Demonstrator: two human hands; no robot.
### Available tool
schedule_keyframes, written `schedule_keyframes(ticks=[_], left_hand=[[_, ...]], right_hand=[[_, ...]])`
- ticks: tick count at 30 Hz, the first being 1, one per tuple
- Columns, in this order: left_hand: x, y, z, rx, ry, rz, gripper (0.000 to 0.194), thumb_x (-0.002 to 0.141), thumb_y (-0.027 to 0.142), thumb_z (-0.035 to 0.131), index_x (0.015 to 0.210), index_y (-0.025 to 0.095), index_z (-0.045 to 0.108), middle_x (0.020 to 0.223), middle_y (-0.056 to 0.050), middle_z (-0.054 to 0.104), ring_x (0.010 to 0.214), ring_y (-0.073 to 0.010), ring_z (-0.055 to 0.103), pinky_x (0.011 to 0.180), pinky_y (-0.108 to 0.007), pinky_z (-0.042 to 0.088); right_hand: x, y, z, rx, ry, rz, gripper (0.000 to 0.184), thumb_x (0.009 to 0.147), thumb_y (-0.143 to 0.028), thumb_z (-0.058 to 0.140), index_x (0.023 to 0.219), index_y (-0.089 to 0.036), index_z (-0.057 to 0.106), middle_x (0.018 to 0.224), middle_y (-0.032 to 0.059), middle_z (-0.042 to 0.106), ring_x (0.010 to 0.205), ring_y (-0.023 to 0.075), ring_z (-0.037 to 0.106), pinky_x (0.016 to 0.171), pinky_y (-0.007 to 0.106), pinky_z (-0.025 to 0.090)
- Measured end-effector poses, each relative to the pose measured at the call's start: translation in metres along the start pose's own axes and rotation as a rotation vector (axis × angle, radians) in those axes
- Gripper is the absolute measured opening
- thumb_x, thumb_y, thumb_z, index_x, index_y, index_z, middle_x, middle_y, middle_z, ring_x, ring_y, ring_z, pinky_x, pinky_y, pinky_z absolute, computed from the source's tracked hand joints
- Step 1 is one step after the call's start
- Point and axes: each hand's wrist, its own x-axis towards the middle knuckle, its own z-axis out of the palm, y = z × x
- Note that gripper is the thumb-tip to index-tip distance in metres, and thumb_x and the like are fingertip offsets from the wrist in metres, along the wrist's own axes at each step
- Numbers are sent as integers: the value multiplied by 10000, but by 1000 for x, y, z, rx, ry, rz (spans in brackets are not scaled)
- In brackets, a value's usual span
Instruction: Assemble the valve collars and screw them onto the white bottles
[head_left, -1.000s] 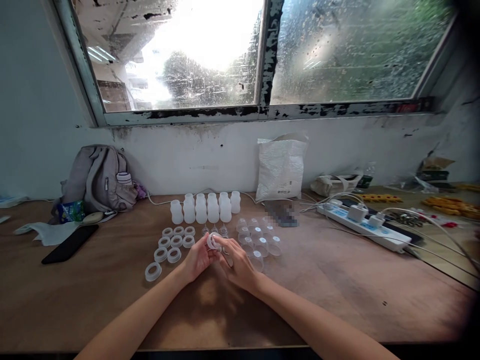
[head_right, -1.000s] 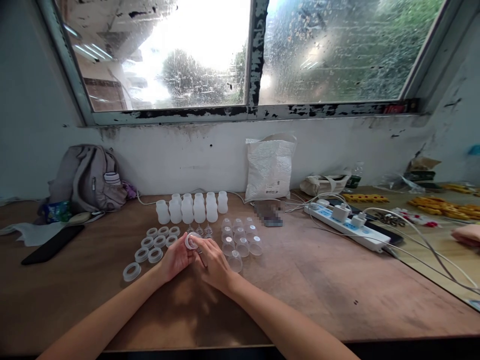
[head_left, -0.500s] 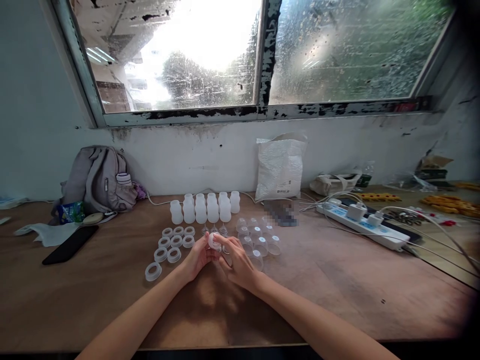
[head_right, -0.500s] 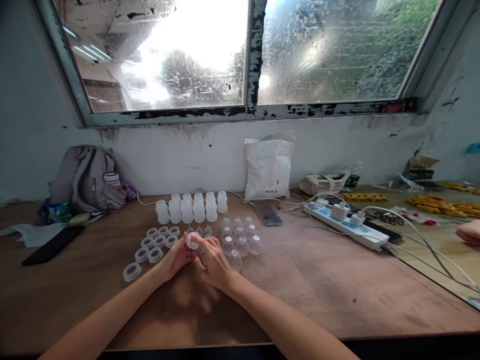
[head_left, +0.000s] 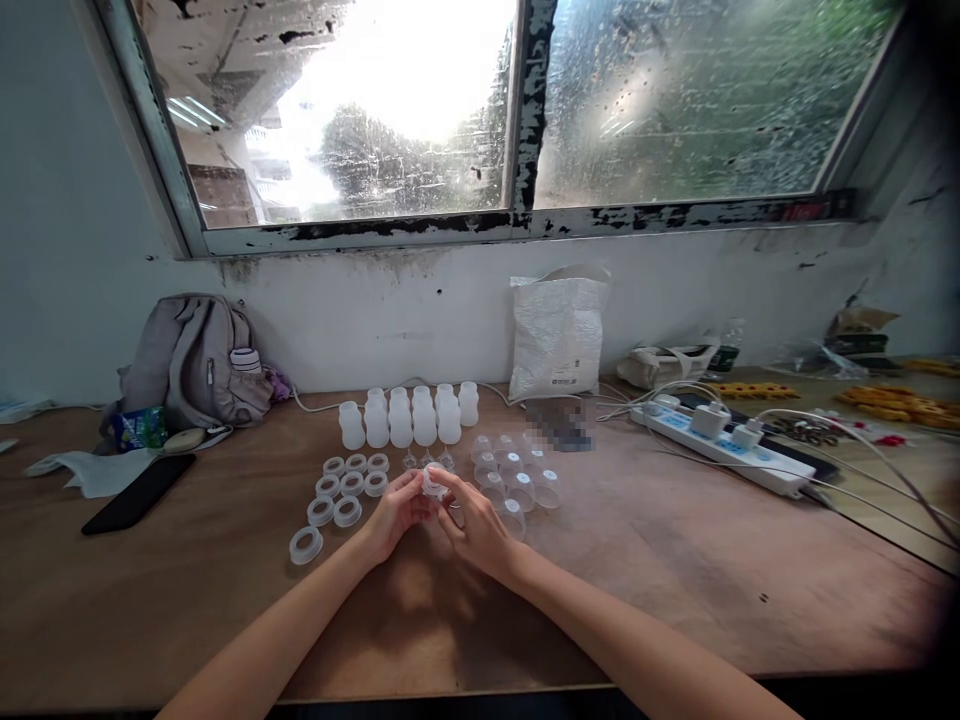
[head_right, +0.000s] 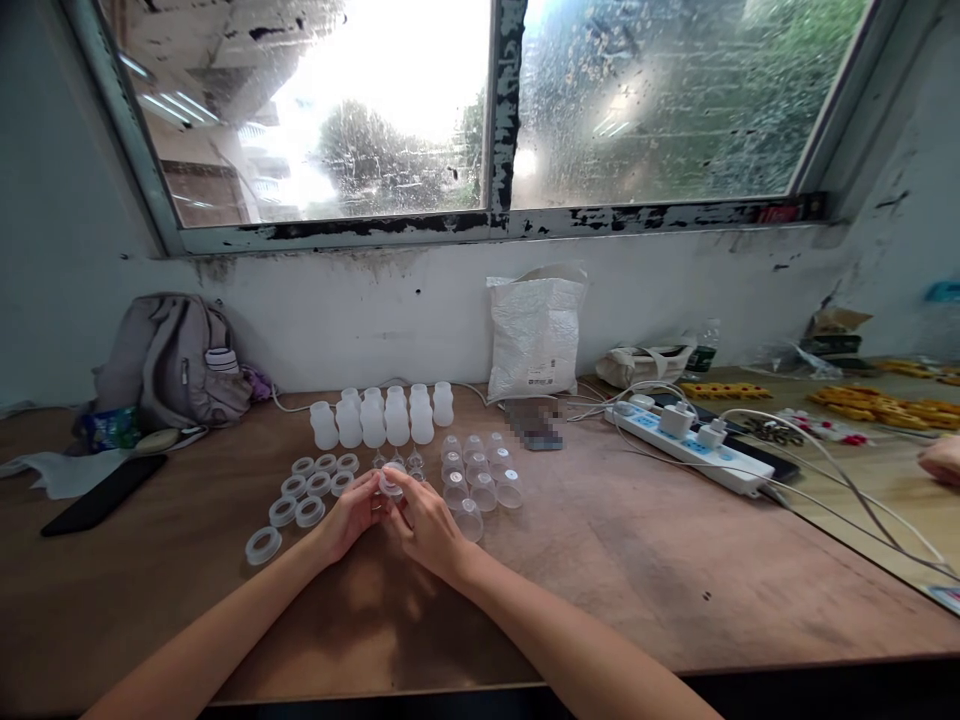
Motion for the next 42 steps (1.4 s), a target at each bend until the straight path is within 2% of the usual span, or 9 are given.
schedule_keyframes(ticks=[8, 20, 27, 31, 35, 38, 42], left_hand=[[3, -2, -4, -54, 20, 20, 148, 729, 253, 554, 818, 141, 594, 768, -34, 588, 663, -132, 559, 665, -270, 431], [1, -1, -1, 48, 83, 35, 224, 691, 308, 622, 842, 145, 595, 768, -40, 596, 652, -118, 557, 623, -233, 418], [2, -1, 0, 70, 103, 51, 217, 685, 326, 625, 798, 143, 596, 770, -25, 580, 663, -105, 545, 615, -219, 415], [2, -3, -2, 79, 101, 41, 193, 689, 312, 621, 772, 141, 586, 753, -19, 566, 650, -99, 529, 603, -213, 409], [2, -4, -3, 94, 81, 40, 169, 683, 288, 623, 752, 141, 577, 733, -13, 545, 638, -95, 509, 595, -206, 405], [1, -4, -3, 103, 66, 36, 159, 679, 277, 621, 745, 140, 576, 722, -12, 536, 641, -100, 504, 599, -211, 405], [1, -3, -2, 104, 59, 23, 152, 672, 275, 617, 731, 142, 575, 727, -18, 547, 649, -108, 509, 595, -211, 395]], right_hand=[[1, -1, -1, 41, -8, 38, 412, 795, -137, 400, 1198, -216, 363, 1101, 73, 530, 790, 142, 566, 770, 314, 474], [0, 1, 0, 12, 19, 44, 365, 809, -178, 405, 1169, -224, 372, 1017, 62, 563, 687, 137, 562, 696, 300, 488], [1, -1, -2, -6, 65, 81, 326, 810, -214, 423, 1136, -214, 406, 1019, 83, 483, 650, 123, 533, 644, 292, 485], [4, -3, -5, -65, 124, 106, 463, 761, -241, 507, 1199, -201, 362, 1083, 109, 422, 795, 168, 536, 709, 324, 479], [6, 0, -4, -33, 84, 75, 490, 758, -212, 512, 1218, -200, 344, 1110, 111, 454, 978, 213, 497, 816, 363, 445], [5, 4, -2, 6, 50, 86, 439, 760, -181, 498, 1180, -192, 373, 1064, 97, 502, 983, 207, 498, 828, 364, 436], [4, 3, -2, 27, 75, 112, 397, 753, -200, 514, 1133, -185, 398, 1036, 89, 530, 933, 195, 523, 793, 343, 448]])
